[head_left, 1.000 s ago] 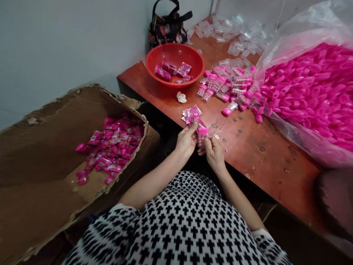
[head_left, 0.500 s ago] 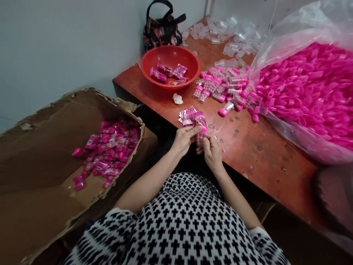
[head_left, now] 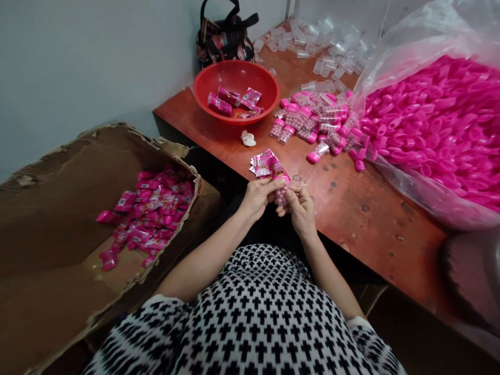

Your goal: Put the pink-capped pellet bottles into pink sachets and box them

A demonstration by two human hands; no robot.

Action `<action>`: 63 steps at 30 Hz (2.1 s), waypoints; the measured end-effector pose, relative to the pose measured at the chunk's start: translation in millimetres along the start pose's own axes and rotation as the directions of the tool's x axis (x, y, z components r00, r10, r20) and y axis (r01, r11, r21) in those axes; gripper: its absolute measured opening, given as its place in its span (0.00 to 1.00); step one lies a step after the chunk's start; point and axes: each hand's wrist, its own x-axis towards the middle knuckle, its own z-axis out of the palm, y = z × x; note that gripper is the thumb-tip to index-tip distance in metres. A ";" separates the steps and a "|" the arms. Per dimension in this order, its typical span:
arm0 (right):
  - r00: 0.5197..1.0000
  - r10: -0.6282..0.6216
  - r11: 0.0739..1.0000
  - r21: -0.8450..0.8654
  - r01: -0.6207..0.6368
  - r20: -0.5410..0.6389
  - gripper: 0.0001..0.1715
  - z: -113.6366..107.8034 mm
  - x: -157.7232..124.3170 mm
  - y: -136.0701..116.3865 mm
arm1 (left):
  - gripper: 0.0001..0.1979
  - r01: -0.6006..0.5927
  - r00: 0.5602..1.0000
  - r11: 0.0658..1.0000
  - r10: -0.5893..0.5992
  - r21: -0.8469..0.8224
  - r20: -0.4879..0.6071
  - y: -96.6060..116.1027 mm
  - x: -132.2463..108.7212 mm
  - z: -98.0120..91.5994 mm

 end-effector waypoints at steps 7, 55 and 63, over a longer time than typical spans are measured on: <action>0.999 -0.046 0.998 -0.047 0.044 -0.027 0.17 3.3 -3.1 1.3 | 0.14 -0.015 0.999 1.000 0.015 0.004 0.039 -0.9 -3.6 -0.5; 0.997 -0.063 0.998 -0.027 0.064 0.039 0.20 10.7 82.3 -7.2 | 0.18 -0.455 0.821 0.682 0.570 0.572 -0.026 5.5 21.0 -31.5; 0.972 -0.067 0.963 -0.240 0.122 0.223 0.16 -8.3 77.7 -14.2 | 0.17 -0.064 0.993 0.986 0.078 0.151 -0.087 1.6 10.6 -23.5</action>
